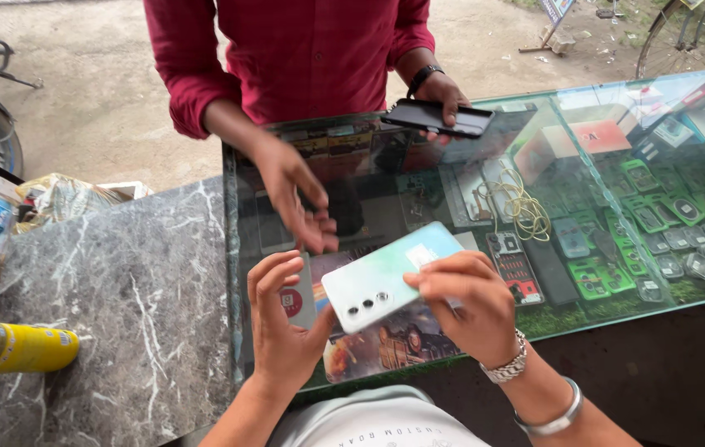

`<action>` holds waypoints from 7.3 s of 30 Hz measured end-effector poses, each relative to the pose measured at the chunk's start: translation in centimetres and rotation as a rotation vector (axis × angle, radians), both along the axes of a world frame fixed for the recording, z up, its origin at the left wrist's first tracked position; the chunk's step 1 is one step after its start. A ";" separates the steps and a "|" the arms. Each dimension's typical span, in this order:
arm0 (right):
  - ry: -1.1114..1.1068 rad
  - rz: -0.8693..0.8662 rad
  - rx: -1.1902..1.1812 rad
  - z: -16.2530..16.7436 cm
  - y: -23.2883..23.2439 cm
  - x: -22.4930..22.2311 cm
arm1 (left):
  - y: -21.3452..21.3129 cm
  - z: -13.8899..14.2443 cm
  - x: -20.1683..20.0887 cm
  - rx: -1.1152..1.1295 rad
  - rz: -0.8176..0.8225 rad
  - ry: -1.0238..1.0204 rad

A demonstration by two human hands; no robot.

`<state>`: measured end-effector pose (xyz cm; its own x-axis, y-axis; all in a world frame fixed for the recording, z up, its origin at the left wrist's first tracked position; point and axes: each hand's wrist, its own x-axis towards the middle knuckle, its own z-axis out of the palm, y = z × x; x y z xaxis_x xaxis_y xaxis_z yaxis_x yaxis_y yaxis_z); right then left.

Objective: The person solders wires to a small component at a repair bench using a soldering iron, with a disassembled smartphone and multimeter on the bench. They then move to the shop counter, handle a smartphone with a customer, apply a screen protector to it, retrieve a box from a shelf, and place an ESD bag on the counter.

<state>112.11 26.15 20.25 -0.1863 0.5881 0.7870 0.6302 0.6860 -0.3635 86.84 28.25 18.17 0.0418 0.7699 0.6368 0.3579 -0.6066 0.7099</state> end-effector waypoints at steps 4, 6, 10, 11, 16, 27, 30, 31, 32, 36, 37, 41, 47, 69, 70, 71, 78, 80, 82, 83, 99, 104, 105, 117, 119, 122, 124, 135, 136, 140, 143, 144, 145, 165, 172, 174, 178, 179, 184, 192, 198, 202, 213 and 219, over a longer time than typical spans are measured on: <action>-0.094 0.079 0.192 -0.4 -1.0 1.0 | -0.3 -0.1 0.1 0.210 0.054 0.203; -0.076 0.064 0.209 -0.9 -1.4 0.8 | -0.4 -0.4 0.2 0.326 0.090 0.276; -0.063 0.060 0.185 -1.6 -2.0 0.9 | -1.0 -1.0 0.4 0.345 0.115 0.276; -0.060 0.071 0.170 -1.6 -2.0 1.1 | -1.2 -1.1 0.5 0.349 0.119 0.272; 0.094 0.095 -0.118 -1.4 -0.1 1.9 | -1.9 -1.0 1.0 -0.268 -0.077 0.022; 0.135 0.005 -0.599 -0.6 3.8 2.5 | -2.7 1.9 2.3 -0.888 0.092 0.073; 0.176 -0.121 -0.763 -1.7 3.3 4.2 | -2.8 2.4 2.0 -0.915 0.137 0.293; 0.225 -0.121 -0.829 -2.1 3.2 4.8 | -2.8 2.6 1.9 -0.896 0.147 0.380; 0.273 -0.122 -0.896 -2.5 3.1 5.5 | -2.8 2.6 1.7 -0.878 0.154 0.465; 0.371 -0.084 -1.146 -3.9 2.8 7.6 | -2.4 2.5 1.0 -0.838 0.166 0.553; 0.407 -0.045 -1.159 -4.2 2.8 7.8 | -2.2 2.4 0.8 -0.732 0.144 0.549; 0.428 0.006 -1.197 -4.7 2.9 7.6 | -1.7 1.3 0.2 -0.347 -0.103 0.454; 0.271 -0.175 -1.219 -3.9 3.2 5.9 | -1.6 -0.5 0.4 -0.245 -0.156 0.440; 0.353 -0.205 -1.304 -4.6 3.0 5.7 | -1.2 -0.8 0.5 -0.415 -0.100 0.465; 0.357 -0.195 -1.308 -4.8 3.1 5.8 | -1.2 -0.8 0.5 -0.410 -0.098 0.463; 0.361 -0.187 -1.313 -4.9 3.1 5.9 | -1.2 -0.9 0.5 -0.405 -0.096 0.461; 0.383 -0.178 -1.332 -5.5 3.2 6.4 | -1.3 -1.2 0.6 -0.397 -0.083 0.417; 0.394 -0.180 -1.348 -5.4 3.2 6.5 | -1.4 -1.2 0.6 -0.423 -0.080 0.409; 0.402 -0.187 -1.363 -5.2 3.1 6.5 | -1.4 -1.3 0.7 -0.427 -0.077 0.422; 0.404 -0.191 -1.370 -5.2 3.1 6.5 | -1.4 -1.3 0.7 -0.429 -0.074 0.429; 0.355 -0.223 -1.398 -4.3 3.3 5.8 | -1.4 -0.8 1.0 -0.498 -0.081 0.435; 0.370 -0.216 -1.377 -4.9 3.3 6.0 | -1.2 -0.5 1.1 -0.493 -0.096 0.429; 0.374 -0.208 -1.365 -5.0 3.3 6.0 | -1.2 -0.4 1.1 -0.497 -0.097 0.433; 0.286 -0.214 -1.250 -4.1 3.1 4.8 | -0.7 0.3 0.8 -0.523 -0.125 0.445; 0.211 -0.228 -1.222 -3.4 3.2 4.2 | -0.5 0.2 0.6 -0.558 -0.123 0.460; 0.072 -0.258 -1.157 -2.4 3.4 3.3 | -0.5 -0.1 0.3 -0.534 -0.131 0.421; -0.014 -0.289 -1.143 -2.0 3.3 3.0 | -0.5 -0.4 0.3 -0.573 -0.122 0.400; -0.306 -0.308 -0.973 -1.4 3.8 2.0 | -0.5 -1.4 0.3 -0.564 -0.091 0.347; -0.313 -0.306 -0.976 -1.4 3.8 1.8 | -0.6 -1.4 0.3 -0.569 -0.089 0.351; -0.337 -0.298 -0.985 -1.1 4.1 1.0 | -0.6 -1.1 0.5 -0.605 -0.080 0.367; -0.340 -0.299 -1.001 -1.0 4.2 0.6 | -0.6 -1.0 0.6 -0.614 -0.067 0.375; -0.341 -0.300 -1.007 -1.0 4.2 0.4 | -0.6 -1.0 0.7 -0.605 -0.066 0.379; -0.342 -0.290 -1.010 -0.9 4.3 0.3 | -0.7 -1.0 0.7 -0.597 -0.063 0.383; -0.359 -0.166 -1.079 -1.4 6.0 -0.2 | -0.6 -1.5 0.6 -0.545 -0.075 0.425; -0.410 -0.166 -1.043 -2.6 6.3 0.0 | -0.5 -1.6 0.7 -0.531 -0.075 0.420; -0.426 -0.172 -1.055 -2.8 6.5 0.1 | -0.4 -1.5 0.6 -0.524 -0.076 0.417; -0.430 -0.165 -1.080 -2.7 6.7 -0.1 | -0.4 -1.0 0.6 -0.526 -0.079 0.447; -0.429 -0.153 -1.065 -2.5 6.7 -0.3 | -0.3 -0.8 0.6 -0.536 -0.079 0.466; -0.509 -0.081 -1.097 0.1 6.0 -0.1 | 0.2 0.2 0.9 -0.485 -0.137 0.577; -0.716 0.046 -0.954 1.8 4.6 0.0 | 2.1 1.0 1.1 -0.557 -0.290 0.741; -0.642 0.028 -0.980 0.9 4.3 0.5 | 2.5 1.0 1.8 -0.607 -0.290 0.802; -0.621 0.027 -0.986 0.8 4.2 0.4 | 2.3 0.9 1.8 -0.609 -0.269 0.804; -0.818 -0.012 -0.916 2.4 4.0 1.0 | 1.6 0.4 1.4 -0.573 -0.245 0.687; -0.822 0.048 -0.869 2.8 3.8 2.9 | 1.4 0.1 1.6 -0.533 -0.223 0.680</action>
<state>114.97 29.92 23.06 -0.4838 0.8430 -0.2352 0.8715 0.4395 -0.2176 88.47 29.65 18.31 0.4641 0.8856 -0.0200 0.7176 -0.3626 0.5947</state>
